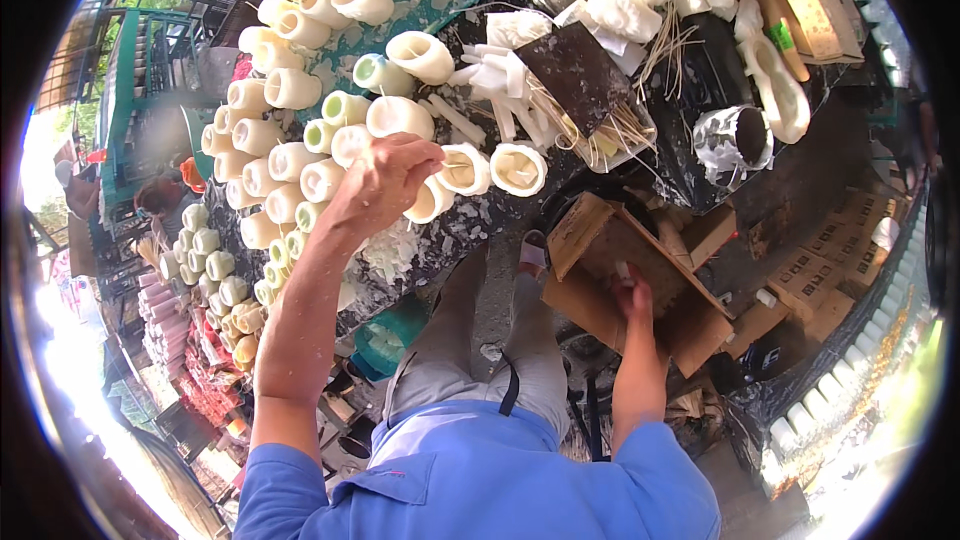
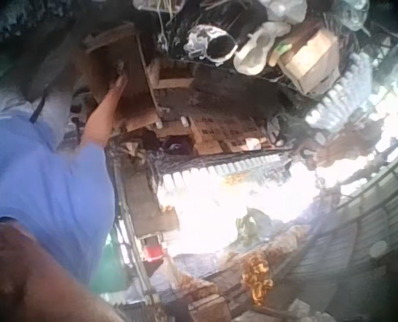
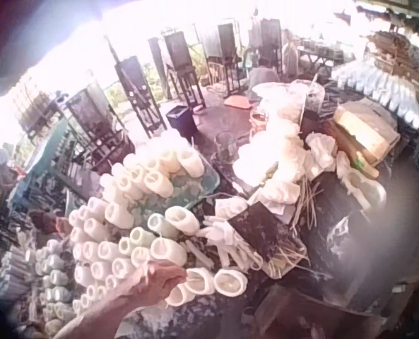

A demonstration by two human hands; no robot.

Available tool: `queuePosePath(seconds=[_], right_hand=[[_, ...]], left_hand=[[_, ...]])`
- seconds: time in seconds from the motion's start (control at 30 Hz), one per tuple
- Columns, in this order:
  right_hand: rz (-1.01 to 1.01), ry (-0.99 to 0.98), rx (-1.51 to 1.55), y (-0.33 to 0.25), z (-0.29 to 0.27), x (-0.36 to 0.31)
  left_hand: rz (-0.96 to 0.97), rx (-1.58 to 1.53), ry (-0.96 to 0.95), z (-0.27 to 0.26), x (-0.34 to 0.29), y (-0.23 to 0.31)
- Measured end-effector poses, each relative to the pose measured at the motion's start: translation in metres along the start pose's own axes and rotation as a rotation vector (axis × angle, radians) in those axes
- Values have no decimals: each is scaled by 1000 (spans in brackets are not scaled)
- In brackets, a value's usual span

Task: The person folds white paper pieces and places them into small cylindrical candle molds. They then dip the molds into a green basin containing a white substance, remove them, and arrange them on a tray. The person continues to insert paper into additional molds and organizes the finished items.

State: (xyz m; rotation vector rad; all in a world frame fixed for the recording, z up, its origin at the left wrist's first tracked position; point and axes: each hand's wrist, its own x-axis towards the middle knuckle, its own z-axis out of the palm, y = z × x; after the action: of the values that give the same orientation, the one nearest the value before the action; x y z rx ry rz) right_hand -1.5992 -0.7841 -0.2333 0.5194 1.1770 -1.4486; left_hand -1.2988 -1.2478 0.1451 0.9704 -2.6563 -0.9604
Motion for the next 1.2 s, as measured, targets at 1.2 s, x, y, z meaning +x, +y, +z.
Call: queuePosePath(seconds=[1.2], right_hand=[[-450,-5,-769,8,487,-211]], left_hand=[[43,-496,-403,-2,76,-52]])
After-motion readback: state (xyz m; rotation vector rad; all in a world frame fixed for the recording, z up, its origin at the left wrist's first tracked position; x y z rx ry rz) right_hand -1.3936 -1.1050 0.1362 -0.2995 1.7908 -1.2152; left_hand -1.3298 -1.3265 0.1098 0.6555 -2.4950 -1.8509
